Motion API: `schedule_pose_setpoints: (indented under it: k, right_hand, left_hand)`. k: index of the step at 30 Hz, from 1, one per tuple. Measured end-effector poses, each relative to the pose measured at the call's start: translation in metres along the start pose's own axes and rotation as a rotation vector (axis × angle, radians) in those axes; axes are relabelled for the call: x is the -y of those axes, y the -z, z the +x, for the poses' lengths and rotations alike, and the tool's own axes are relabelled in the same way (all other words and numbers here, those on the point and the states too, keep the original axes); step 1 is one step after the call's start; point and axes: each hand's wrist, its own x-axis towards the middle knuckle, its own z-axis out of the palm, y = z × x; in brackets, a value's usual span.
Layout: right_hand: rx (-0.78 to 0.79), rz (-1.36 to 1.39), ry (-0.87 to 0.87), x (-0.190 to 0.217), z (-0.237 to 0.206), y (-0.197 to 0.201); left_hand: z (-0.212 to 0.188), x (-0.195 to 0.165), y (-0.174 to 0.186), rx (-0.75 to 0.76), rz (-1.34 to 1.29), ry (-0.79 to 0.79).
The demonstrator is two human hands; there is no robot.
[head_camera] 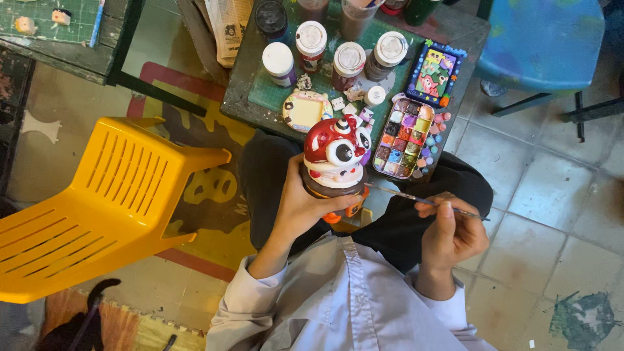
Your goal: The person sits on the floor and paints a red lion-dance figurine with a paintbrush, dipping the brush into paint containers and a watercolor palette and rotating the figurine to paint different areas of its face and body.
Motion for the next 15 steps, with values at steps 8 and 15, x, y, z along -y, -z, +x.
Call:
schedule_pose_setpoints:
  k: [8,15]
  right_hand:
    - [-0.001,-0.144,0.009,0.003,-0.001,-0.002]
    - [0.122,-0.041,0.051,0.009,-0.008,-0.008]
  left_hand:
    - [-0.003,-0.015,-0.004,-0.074,0.167,-0.086]
    - [-0.001,-0.010,-0.005,-0.142,0.337,-0.145]
